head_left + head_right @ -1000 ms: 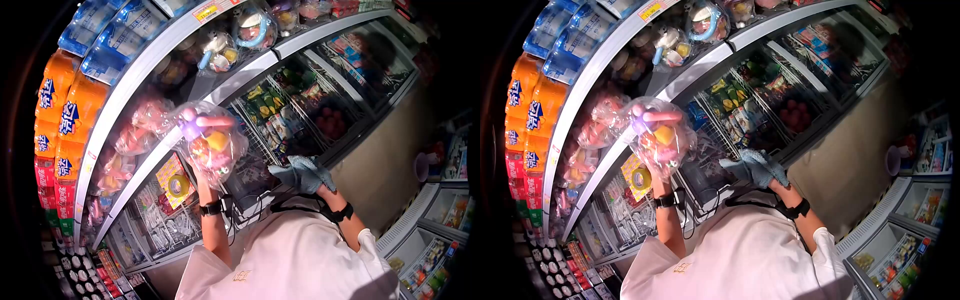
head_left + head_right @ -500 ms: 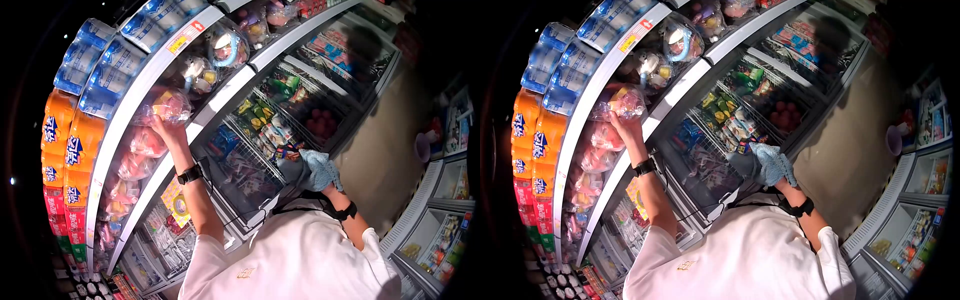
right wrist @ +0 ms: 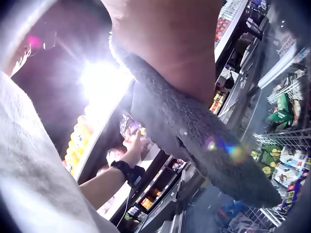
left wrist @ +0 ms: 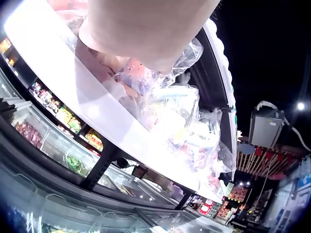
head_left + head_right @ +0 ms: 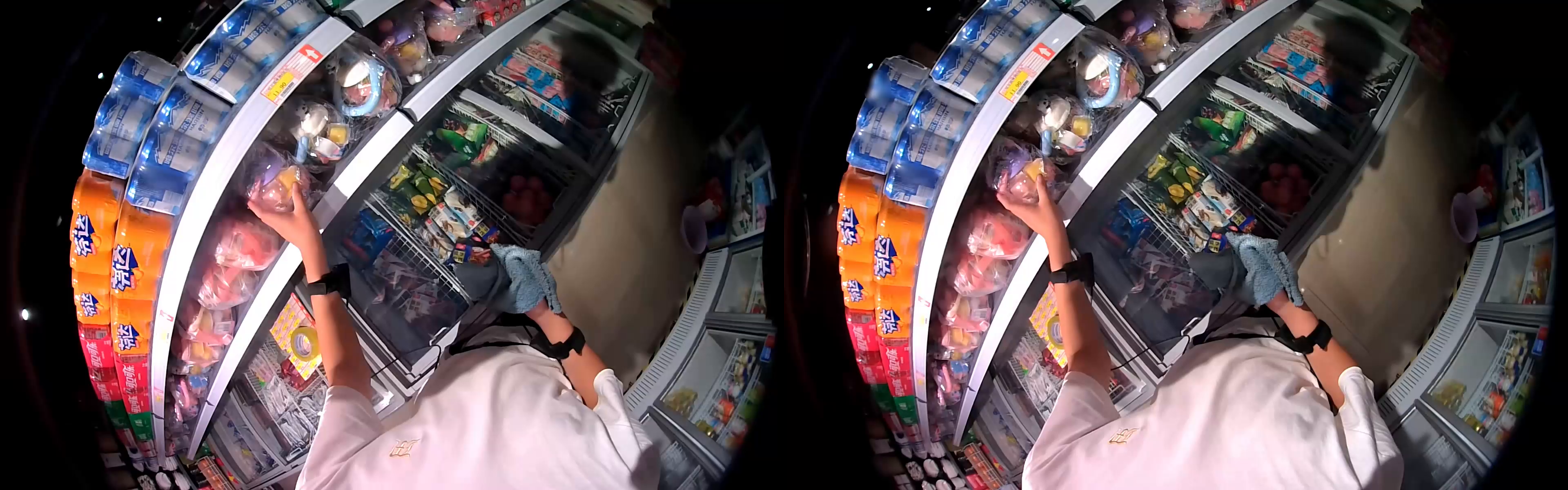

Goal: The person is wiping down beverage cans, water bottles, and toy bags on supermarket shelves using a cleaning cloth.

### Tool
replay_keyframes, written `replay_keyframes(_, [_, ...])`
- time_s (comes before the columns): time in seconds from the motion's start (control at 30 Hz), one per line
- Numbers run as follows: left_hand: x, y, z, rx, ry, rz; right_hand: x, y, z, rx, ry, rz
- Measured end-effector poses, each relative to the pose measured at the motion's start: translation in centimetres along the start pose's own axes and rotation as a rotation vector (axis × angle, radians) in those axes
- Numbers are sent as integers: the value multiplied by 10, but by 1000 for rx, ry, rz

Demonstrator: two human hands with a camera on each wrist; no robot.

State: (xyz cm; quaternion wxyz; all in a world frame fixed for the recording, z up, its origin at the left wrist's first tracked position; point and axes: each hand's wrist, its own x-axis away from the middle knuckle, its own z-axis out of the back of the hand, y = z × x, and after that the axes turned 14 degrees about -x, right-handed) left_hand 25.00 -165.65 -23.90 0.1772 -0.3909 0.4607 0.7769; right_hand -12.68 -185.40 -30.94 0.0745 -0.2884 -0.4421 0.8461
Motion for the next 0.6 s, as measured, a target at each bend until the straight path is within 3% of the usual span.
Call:
replay_keyframes(0.03, [3,1,3,0,-5,3,7,13,-3,5,-30,-3])
replay_keyframes(0.1, [7,0,6,-358,-71,13,5,8,1,0,-36,-18])
replay_keyframes(0.23, [20,12,11,-504,-122,12,1,3,3,11,18,-18])
replay_keyframes(0.37, [26,-9,1,-709,2,-104,16,20,-2,49,-22,-146])
replay_keyframes(0.4, [27,-4,1,-724,-73,-11,23,30,-11,89,62,-152])
replay_keyframes(0.43, [27,-21,-5,-745,-44,-42,33,42,-8,80,29,-165])
replay_keyframes(0.5, [31,-13,-4,-801,-81,25,42,48,-4,146,-110,-266])
replay_keyframes(0.6, [33,-7,-12,-873,-132,112,36,39,17,68,-92,-226])
